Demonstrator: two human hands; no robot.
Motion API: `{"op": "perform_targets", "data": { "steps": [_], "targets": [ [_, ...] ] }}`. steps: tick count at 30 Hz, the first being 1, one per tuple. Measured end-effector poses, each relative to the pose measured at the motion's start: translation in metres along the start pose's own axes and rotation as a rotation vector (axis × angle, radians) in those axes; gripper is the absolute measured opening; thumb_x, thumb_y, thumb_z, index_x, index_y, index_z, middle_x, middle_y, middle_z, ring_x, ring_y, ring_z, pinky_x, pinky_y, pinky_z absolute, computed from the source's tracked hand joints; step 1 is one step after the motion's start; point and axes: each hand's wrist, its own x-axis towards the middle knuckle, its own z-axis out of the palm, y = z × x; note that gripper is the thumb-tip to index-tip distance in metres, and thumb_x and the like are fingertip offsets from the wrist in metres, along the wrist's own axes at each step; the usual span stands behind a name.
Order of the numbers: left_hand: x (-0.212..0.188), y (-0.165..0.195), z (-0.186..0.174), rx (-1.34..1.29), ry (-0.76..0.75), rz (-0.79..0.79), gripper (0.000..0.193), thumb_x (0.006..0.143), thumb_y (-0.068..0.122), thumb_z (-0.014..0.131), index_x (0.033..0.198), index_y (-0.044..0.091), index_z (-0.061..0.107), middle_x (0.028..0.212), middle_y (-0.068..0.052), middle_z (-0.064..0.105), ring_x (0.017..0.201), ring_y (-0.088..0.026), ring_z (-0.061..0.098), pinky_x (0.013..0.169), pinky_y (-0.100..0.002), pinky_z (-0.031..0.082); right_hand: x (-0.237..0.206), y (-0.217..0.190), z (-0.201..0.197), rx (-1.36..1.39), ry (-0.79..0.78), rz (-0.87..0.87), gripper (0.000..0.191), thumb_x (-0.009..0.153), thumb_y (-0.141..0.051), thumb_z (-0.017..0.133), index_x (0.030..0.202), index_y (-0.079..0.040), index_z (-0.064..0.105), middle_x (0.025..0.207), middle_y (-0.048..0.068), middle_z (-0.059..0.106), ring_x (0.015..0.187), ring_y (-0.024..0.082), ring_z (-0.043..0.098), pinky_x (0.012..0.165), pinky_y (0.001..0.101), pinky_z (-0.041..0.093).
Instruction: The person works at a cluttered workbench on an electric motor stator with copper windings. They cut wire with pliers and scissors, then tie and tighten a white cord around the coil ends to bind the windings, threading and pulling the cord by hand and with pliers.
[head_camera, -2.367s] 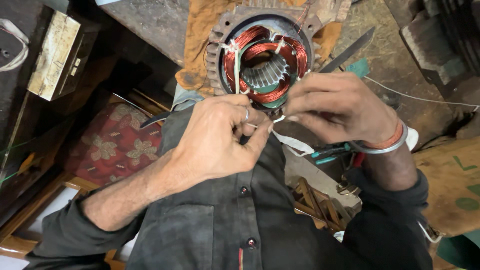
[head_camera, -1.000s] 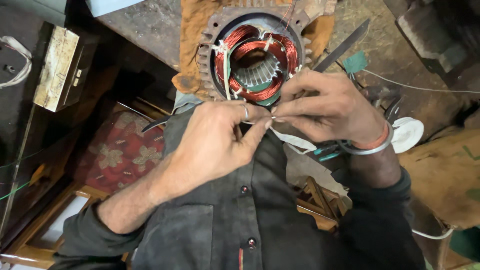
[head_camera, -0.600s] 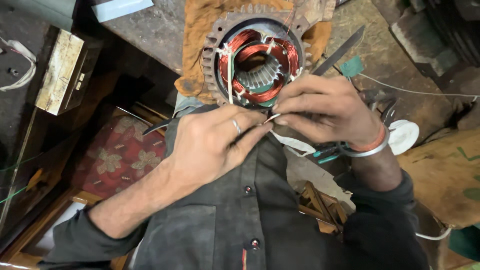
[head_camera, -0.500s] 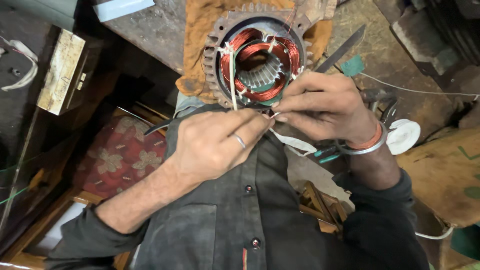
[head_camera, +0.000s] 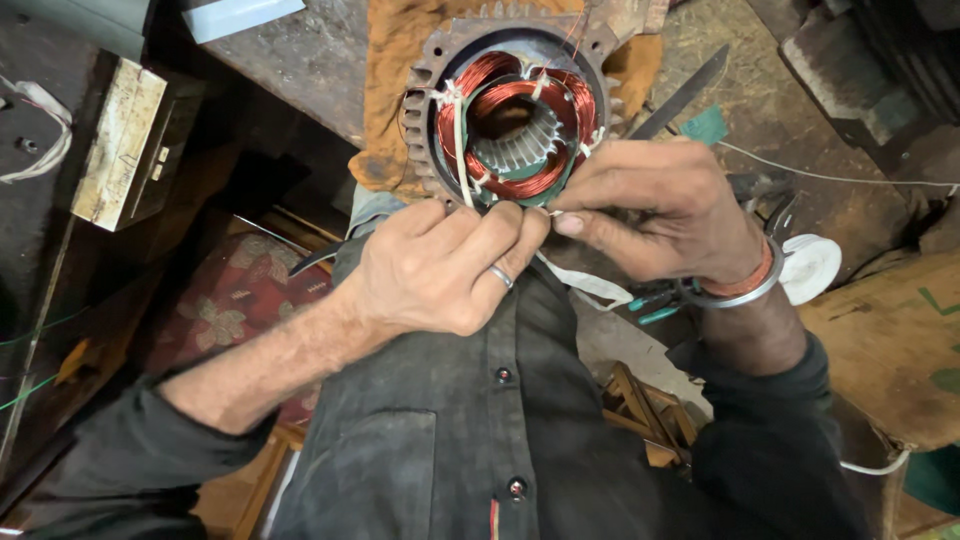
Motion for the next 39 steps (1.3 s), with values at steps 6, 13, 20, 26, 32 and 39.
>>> {"op": "perform_targets", "data": {
  "steps": [6, 13, 20, 26, 32, 39],
  "targets": [
    [0.004, -0.009, -0.005, 0.0, -0.046, 0.08, 0.042, 0.082, 0.014, 0.069, 0.118, -0.007, 0.07, 0.099, -0.004, 0.062, 0.074, -0.011, 0.057, 0.061, -0.027, 0.039, 0.003, 0.0, 0.01, 0.126, 0.032, -0.012, 0.013, 0.091, 0.0, 0.077, 0.103, 0.0, 0.072, 0.092, 0.01, 0.072, 0.078, 0.019, 0.071, 0.067, 0.0293, 0.054],
    [0.009, -0.013, -0.014, 0.014, -0.088, 0.152, 0.036, 0.084, 0.015, 0.072, 0.115, -0.002, 0.073, 0.095, -0.002, 0.064, 0.069, -0.011, 0.056, 0.057, -0.026, 0.041, -0.01, 0.001, 0.007, -0.003, 0.022, -0.044, 0.02, 0.088, -0.002, 0.082, 0.107, -0.001, 0.074, 0.097, 0.011, 0.072, 0.081, 0.02, 0.072, 0.069, 0.0288, 0.055],
    [0.019, -0.014, -0.021, -0.225, -0.062, -0.069, 0.027, 0.092, 0.01, 0.071, 0.118, 0.003, 0.071, 0.1, -0.001, 0.064, 0.079, -0.014, 0.063, 0.065, -0.03, 0.049, -0.011, -0.005, 0.016, -0.414, 0.294, -0.259, 0.025, 0.088, -0.005, 0.091, 0.107, -0.008, 0.075, 0.098, 0.006, 0.072, 0.083, 0.023, 0.073, 0.07, 0.0336, 0.056],
    [0.019, -0.02, -0.016, -0.116, -0.081, 0.046, 0.028, 0.092, 0.013, 0.071, 0.117, 0.001, 0.069, 0.095, -0.001, 0.062, 0.075, -0.013, 0.061, 0.058, -0.029, 0.044, -0.012, -0.006, 0.017, -0.467, 0.27, -0.304, 0.019, 0.089, -0.001, 0.086, 0.104, -0.005, 0.073, 0.096, 0.006, 0.07, 0.081, 0.024, 0.071, 0.068, 0.0348, 0.055],
    [0.017, -0.025, -0.008, -0.192, -0.044, 0.051, 0.029, 0.094, 0.013, 0.07, 0.12, 0.003, 0.068, 0.097, -0.001, 0.061, 0.076, -0.013, 0.059, 0.059, -0.029, 0.044, -0.007, -0.003, 0.015, -0.357, 0.254, -0.259, 0.016, 0.089, 0.0, 0.083, 0.101, -0.003, 0.073, 0.095, 0.008, 0.07, 0.079, 0.023, 0.071, 0.066, 0.0335, 0.054],
    [0.015, -0.033, -0.004, -0.163, -0.052, 0.132, 0.033, 0.093, 0.016, 0.069, 0.121, 0.0, 0.068, 0.096, -0.001, 0.061, 0.073, -0.012, 0.058, 0.055, -0.028, 0.043, -0.007, 0.001, 0.014, -0.413, 0.175, -0.328, 0.019, 0.089, 0.002, 0.081, 0.106, 0.0, 0.072, 0.101, 0.011, 0.07, 0.079, 0.024, 0.071, 0.065, 0.0343, 0.055]
  ]
}}
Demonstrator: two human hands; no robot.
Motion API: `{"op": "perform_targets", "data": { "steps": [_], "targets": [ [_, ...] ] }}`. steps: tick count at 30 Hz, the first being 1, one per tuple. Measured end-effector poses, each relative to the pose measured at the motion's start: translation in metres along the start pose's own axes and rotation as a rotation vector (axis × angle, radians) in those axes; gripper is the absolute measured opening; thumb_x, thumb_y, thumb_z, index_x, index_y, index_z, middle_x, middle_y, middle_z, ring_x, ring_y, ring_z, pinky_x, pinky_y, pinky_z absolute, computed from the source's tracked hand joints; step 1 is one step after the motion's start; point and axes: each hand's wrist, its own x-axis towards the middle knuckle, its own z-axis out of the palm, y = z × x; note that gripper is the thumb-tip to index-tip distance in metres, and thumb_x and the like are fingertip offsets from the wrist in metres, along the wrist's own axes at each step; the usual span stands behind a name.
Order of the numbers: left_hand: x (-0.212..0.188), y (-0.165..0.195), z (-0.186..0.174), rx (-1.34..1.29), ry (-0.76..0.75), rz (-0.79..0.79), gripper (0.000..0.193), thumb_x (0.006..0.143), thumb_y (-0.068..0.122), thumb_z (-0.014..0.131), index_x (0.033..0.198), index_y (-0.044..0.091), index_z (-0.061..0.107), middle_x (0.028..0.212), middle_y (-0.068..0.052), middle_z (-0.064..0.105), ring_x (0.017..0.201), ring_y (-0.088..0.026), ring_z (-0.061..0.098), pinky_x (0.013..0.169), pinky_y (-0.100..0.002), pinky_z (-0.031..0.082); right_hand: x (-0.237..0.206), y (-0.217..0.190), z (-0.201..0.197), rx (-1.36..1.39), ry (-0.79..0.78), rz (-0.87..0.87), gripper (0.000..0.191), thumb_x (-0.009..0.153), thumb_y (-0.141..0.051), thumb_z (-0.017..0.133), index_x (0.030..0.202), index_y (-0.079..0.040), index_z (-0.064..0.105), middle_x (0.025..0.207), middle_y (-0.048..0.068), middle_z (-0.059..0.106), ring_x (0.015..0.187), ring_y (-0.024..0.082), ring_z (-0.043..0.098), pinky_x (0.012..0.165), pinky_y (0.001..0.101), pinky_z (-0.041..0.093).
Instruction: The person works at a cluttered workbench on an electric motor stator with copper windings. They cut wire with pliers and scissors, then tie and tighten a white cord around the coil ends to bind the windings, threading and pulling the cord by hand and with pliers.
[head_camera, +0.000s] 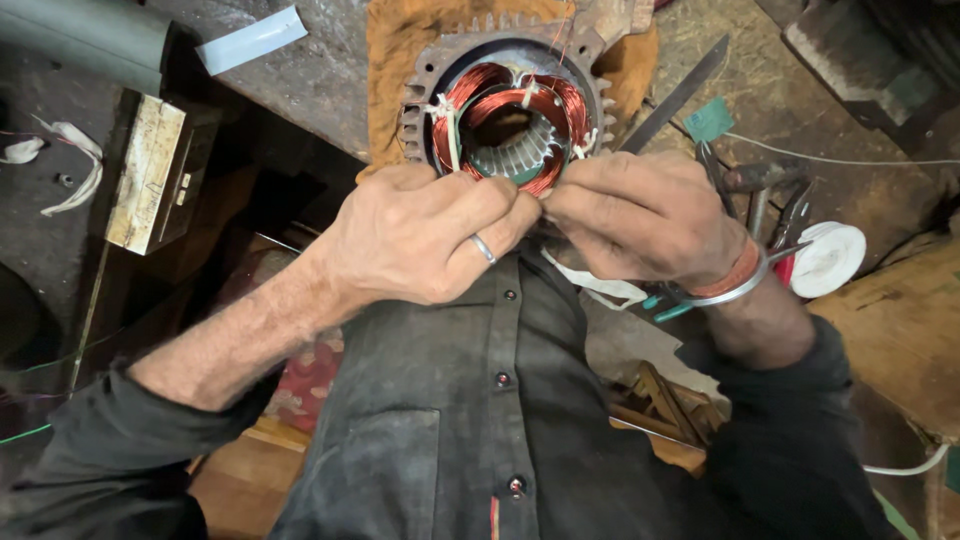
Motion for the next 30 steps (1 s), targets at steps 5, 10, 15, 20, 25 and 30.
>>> {"op": "perform_targets", "data": {
  "steps": [5, 10, 15, 20, 25, 30],
  "targets": [
    [0.004, -0.005, -0.001, -0.006, -0.07, 0.043, 0.029, 0.096, 0.016, 0.07, 0.12, 0.0, 0.068, 0.091, 0.0, 0.057, 0.072, -0.011, 0.058, 0.055, -0.028, 0.044, 0.001, 0.007, -0.007, -0.085, -0.1, -0.164, 0.025, 0.073, 0.002, 0.078, 0.097, 0.005, 0.072, 0.094, 0.015, 0.071, 0.073, 0.026, 0.073, 0.06, 0.0347, 0.058],
    [0.006, -0.001, -0.007, -0.174, -0.058, -0.073, 0.031, 0.089, 0.012, 0.075, 0.119, 0.004, 0.069, 0.088, -0.003, 0.058, 0.071, -0.017, 0.062, 0.057, -0.032, 0.049, -0.002, 0.004, -0.003, 0.184, -0.01, 0.092, 0.024, 0.085, -0.003, 0.087, 0.106, -0.002, 0.074, 0.102, 0.011, 0.071, 0.077, 0.023, 0.07, 0.064, 0.0331, 0.054],
    [0.003, 0.014, -0.008, -0.412, 0.053, -0.313, 0.023, 0.095, 0.008, 0.081, 0.113, 0.008, 0.068, 0.101, -0.005, 0.067, 0.083, -0.023, 0.068, 0.069, -0.035, 0.054, -0.012, 0.0, 0.007, 0.213, 0.071, 0.189, 0.023, 0.089, -0.004, 0.088, 0.107, -0.006, 0.074, 0.104, 0.007, 0.07, 0.084, 0.022, 0.072, 0.067, 0.0298, 0.056],
    [-0.002, 0.026, -0.005, -0.422, 0.05, -0.413, 0.021, 0.096, 0.005, 0.08, 0.113, 0.006, 0.068, 0.103, -0.006, 0.068, 0.086, -0.025, 0.07, 0.07, -0.035, 0.055, -0.018, -0.004, 0.009, 0.103, 0.045, 0.168, 0.024, 0.087, -0.006, 0.09, 0.106, -0.006, 0.076, 0.101, 0.008, 0.071, 0.083, 0.024, 0.072, 0.07, 0.0342, 0.055],
    [-0.001, 0.03, 0.001, -0.469, 0.097, -0.45, 0.022, 0.094, 0.002, 0.08, 0.113, 0.005, 0.069, 0.102, -0.007, 0.069, 0.084, -0.025, 0.07, 0.069, -0.035, 0.055, -0.017, -0.008, 0.008, 0.164, 0.075, 0.168, 0.022, 0.089, -0.002, 0.089, 0.107, -0.003, 0.075, 0.101, 0.008, 0.072, 0.083, 0.023, 0.073, 0.07, 0.0331, 0.056],
    [-0.003, 0.029, 0.005, -0.476, 0.137, -0.436, 0.022, 0.094, 0.001, 0.079, 0.113, 0.005, 0.069, 0.105, -0.008, 0.07, 0.086, -0.025, 0.071, 0.071, -0.034, 0.056, -0.012, -0.013, 0.016, 0.301, 0.119, 0.252, 0.021, 0.09, 0.001, 0.086, 0.106, -0.001, 0.074, 0.1, 0.011, 0.072, 0.084, 0.021, 0.073, 0.07, 0.0304, 0.057]
  ]
}}
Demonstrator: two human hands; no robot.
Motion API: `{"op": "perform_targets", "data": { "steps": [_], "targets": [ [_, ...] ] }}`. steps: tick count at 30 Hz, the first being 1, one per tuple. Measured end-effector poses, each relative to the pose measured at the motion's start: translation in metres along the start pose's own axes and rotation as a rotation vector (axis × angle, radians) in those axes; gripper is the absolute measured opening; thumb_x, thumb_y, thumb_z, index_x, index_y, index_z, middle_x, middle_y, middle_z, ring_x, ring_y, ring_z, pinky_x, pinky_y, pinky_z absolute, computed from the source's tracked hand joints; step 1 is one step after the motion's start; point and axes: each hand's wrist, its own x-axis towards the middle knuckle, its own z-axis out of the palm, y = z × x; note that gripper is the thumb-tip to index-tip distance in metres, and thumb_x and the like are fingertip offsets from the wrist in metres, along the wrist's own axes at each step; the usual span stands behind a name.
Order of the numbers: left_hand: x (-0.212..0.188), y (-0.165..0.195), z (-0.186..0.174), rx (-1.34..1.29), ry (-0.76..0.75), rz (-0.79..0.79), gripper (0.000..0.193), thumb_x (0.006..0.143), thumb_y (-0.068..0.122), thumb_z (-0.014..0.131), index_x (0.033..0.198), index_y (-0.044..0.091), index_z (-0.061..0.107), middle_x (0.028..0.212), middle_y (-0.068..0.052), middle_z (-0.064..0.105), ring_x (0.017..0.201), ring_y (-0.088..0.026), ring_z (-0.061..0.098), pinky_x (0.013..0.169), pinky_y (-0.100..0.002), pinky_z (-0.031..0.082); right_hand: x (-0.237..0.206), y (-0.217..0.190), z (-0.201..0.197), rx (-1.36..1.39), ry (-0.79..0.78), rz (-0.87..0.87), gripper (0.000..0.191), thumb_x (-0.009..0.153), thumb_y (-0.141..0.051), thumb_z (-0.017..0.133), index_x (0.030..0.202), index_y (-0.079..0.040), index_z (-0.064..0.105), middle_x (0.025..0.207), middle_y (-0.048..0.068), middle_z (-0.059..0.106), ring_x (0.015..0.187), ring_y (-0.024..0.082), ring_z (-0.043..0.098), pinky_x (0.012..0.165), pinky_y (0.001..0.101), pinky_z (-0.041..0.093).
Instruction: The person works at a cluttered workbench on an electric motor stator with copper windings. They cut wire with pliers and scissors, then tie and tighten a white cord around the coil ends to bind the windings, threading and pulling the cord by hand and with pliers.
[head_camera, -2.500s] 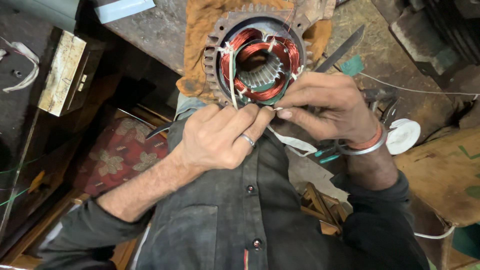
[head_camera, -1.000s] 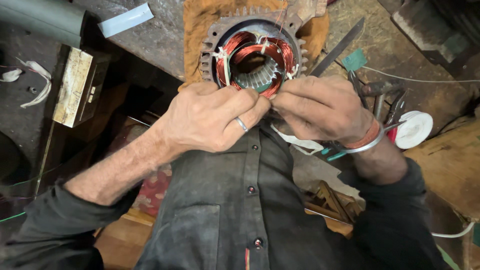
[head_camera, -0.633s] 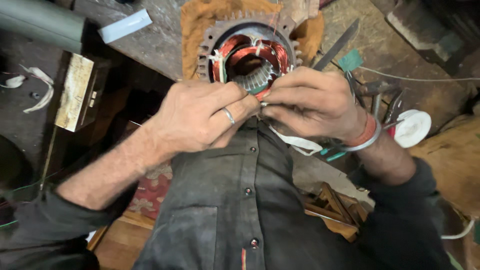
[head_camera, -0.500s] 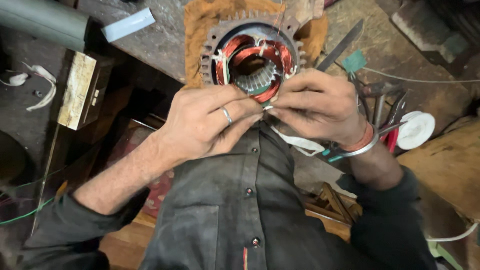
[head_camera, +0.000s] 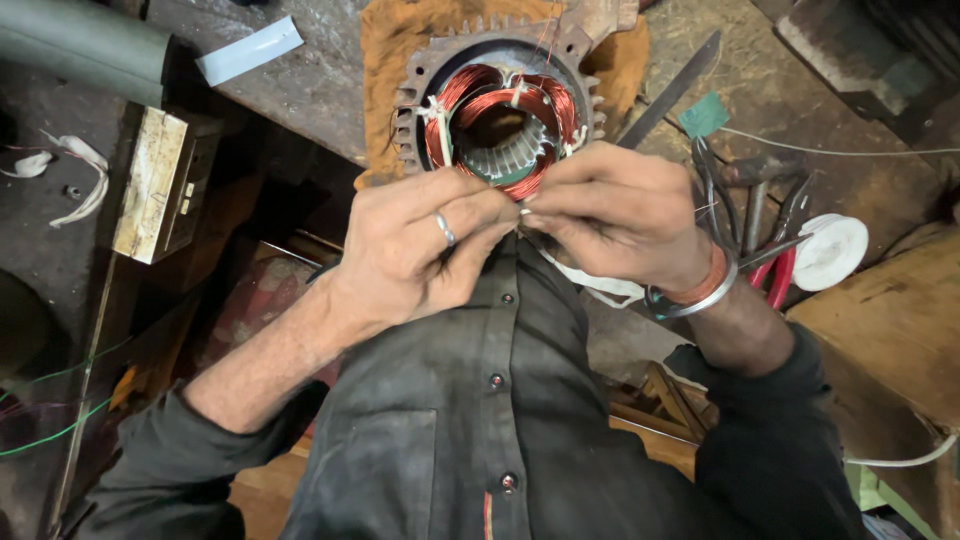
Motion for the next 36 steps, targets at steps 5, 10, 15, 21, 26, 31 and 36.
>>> {"op": "perform_targets", "data": {
  "steps": [5, 10, 15, 21, 26, 31, 36],
  "targets": [
    [0.0, 0.008, -0.002, 0.086, -0.012, -0.008, 0.019, 0.094, 0.007, 0.081, 0.109, 0.007, 0.07, 0.1, -0.006, 0.07, 0.085, -0.024, 0.071, 0.071, -0.035, 0.056, -0.001, -0.004, -0.008, 0.035, -0.068, 0.091, 0.021, 0.088, 0.001, 0.084, 0.107, 0.001, 0.074, 0.103, 0.013, 0.071, 0.088, 0.021, 0.072, 0.075, 0.0303, 0.058],
    [0.004, 0.026, -0.003, 0.107, 0.005, -0.131, 0.027, 0.09, 0.019, 0.085, 0.109, 0.006, 0.072, 0.087, -0.004, 0.065, 0.074, -0.022, 0.066, 0.063, -0.034, 0.052, -0.001, 0.004, -0.023, 0.018, -0.112, 0.089, 0.025, 0.087, 0.0, 0.082, 0.111, 0.0, 0.073, 0.111, 0.013, 0.071, 0.095, 0.023, 0.073, 0.078, 0.0289, 0.058],
    [0.01, 0.031, 0.005, 0.329, -0.014, -0.075, 0.024, 0.094, 0.018, 0.083, 0.114, 0.008, 0.075, 0.087, -0.003, 0.065, 0.072, -0.021, 0.063, 0.061, -0.035, 0.049, -0.002, 0.015, -0.022, 0.003, -0.115, 0.053, 0.019, 0.087, 0.002, 0.084, 0.105, -0.002, 0.076, 0.108, 0.011, 0.072, 0.094, 0.021, 0.074, 0.079, 0.0297, 0.059],
    [0.008, 0.022, 0.014, 0.168, -0.011, -0.171, 0.018, 0.094, 0.011, 0.081, 0.11, 0.012, 0.073, 0.094, -0.001, 0.066, 0.081, -0.023, 0.065, 0.07, -0.035, 0.052, -0.002, 0.021, -0.024, -0.082, -0.086, 0.012, 0.019, 0.085, 0.001, 0.086, 0.101, -0.005, 0.078, 0.099, 0.008, 0.073, 0.087, 0.021, 0.074, 0.075, 0.0311, 0.058],
    [0.007, 0.017, 0.013, 0.316, 0.012, -0.077, 0.027, 0.085, 0.006, 0.082, 0.112, 0.005, 0.076, 0.089, -0.004, 0.067, 0.074, -0.024, 0.063, 0.063, -0.038, 0.049, 0.0, 0.023, -0.02, -0.139, 0.031, -0.002, 0.019, 0.085, 0.0, 0.09, 0.097, -0.007, 0.078, 0.092, 0.005, 0.073, 0.081, 0.018, 0.074, 0.067, 0.0303, 0.056],
    [0.016, 0.021, 0.012, 0.245, 0.024, -0.162, 0.022, 0.091, 0.015, 0.083, 0.11, 0.007, 0.074, 0.089, -0.005, 0.066, 0.076, -0.025, 0.062, 0.066, -0.038, 0.051, 0.003, 0.024, -0.022, -0.154, -0.02, -0.067, 0.022, 0.087, -0.001, 0.09, 0.102, -0.006, 0.076, 0.099, 0.007, 0.073, 0.085, 0.02, 0.074, 0.072, 0.0309, 0.058],
    [0.03, 0.027, 0.011, 0.194, -0.153, -0.365, 0.015, 0.095, 0.017, 0.079, 0.107, 0.007, 0.078, 0.085, -0.007, 0.066, 0.076, -0.029, 0.066, 0.063, -0.04, 0.051, -0.002, 0.022, -0.02, -0.138, -0.054, -0.031, 0.024, 0.088, -0.002, 0.089, 0.107, -0.005, 0.075, 0.106, 0.008, 0.073, 0.092, 0.022, 0.075, 0.077, 0.0314, 0.06]
  ]
}}
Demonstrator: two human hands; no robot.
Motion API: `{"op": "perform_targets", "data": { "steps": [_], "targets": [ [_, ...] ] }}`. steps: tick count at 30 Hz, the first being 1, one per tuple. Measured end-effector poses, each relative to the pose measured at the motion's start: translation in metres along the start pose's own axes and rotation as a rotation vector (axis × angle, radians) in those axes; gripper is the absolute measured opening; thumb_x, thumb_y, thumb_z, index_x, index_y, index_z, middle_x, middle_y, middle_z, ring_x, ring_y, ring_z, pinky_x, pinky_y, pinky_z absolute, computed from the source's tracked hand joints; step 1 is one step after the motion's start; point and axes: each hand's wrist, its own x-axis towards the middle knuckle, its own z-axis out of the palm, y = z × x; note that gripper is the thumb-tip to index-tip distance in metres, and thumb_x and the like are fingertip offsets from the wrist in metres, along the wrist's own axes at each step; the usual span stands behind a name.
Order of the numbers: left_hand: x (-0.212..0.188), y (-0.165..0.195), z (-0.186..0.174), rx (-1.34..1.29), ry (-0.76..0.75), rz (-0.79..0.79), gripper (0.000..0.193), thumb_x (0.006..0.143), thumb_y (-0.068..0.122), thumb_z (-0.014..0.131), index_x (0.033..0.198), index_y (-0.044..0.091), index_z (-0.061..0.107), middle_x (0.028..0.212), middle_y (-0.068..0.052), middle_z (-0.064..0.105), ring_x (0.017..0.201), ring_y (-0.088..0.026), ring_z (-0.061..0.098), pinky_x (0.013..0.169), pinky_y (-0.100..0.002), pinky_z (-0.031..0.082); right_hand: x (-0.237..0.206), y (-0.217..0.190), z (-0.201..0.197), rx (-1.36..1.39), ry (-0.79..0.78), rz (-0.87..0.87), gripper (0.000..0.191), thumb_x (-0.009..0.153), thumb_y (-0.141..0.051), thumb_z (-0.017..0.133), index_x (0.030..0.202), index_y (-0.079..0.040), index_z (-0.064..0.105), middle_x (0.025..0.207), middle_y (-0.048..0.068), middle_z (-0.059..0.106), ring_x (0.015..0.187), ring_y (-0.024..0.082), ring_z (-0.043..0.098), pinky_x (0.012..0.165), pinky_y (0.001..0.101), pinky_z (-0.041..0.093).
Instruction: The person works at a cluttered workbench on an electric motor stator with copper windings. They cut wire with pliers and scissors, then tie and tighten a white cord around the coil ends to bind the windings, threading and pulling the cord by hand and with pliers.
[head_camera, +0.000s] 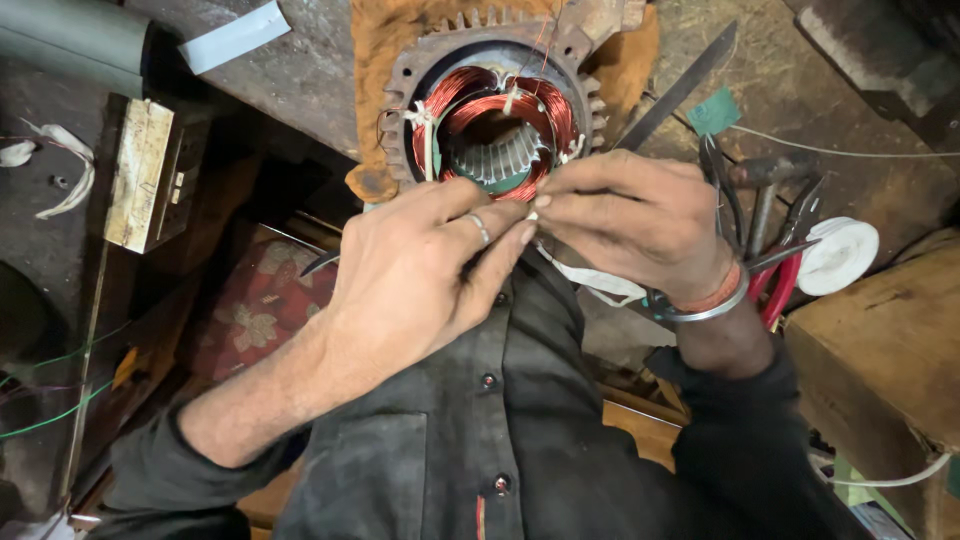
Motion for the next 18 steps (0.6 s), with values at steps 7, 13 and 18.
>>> {"op": "perform_targets", "data": {
  "steps": [7, 13, 18],
  "targets": [
    [0.002, 0.002, 0.003, 0.013, -0.053, 0.013, 0.01, 0.091, 0.014, 0.075, 0.094, 0.004, 0.074, 0.085, -0.008, 0.066, 0.078, -0.031, 0.067, 0.063, -0.041, 0.052, -0.008, 0.003, 0.001, 0.07, -0.006, 0.013, 0.027, 0.084, 0.009, 0.081, 0.108, -0.001, 0.073, 0.11, 0.013, 0.072, 0.095, 0.027, 0.071, 0.083, 0.036, 0.058],
    [-0.012, 0.006, 0.01, 0.333, -0.005, 0.212, 0.017, 0.089, 0.012, 0.077, 0.104, 0.005, 0.076, 0.085, -0.002, 0.061, 0.077, -0.021, 0.06, 0.065, -0.038, 0.044, -0.019, 0.016, 0.01, 0.073, 0.067, -0.05, 0.027, 0.085, 0.014, 0.078, 0.107, 0.0, 0.071, 0.108, 0.012, 0.07, 0.097, 0.029, 0.071, 0.086, 0.037, 0.058],
    [-0.018, -0.001, 0.001, 0.465, 0.019, 0.361, 0.04, 0.077, 0.012, 0.076, 0.116, 0.003, 0.078, 0.096, -0.001, 0.065, 0.08, -0.018, 0.058, 0.067, -0.035, 0.04, -0.032, 0.018, 0.017, 0.14, 0.22, 0.03, 0.023, 0.086, 0.011, 0.079, 0.105, 0.0, 0.071, 0.108, 0.014, 0.07, 0.095, 0.025, 0.072, 0.082, 0.0335, 0.059]
  ]
}}
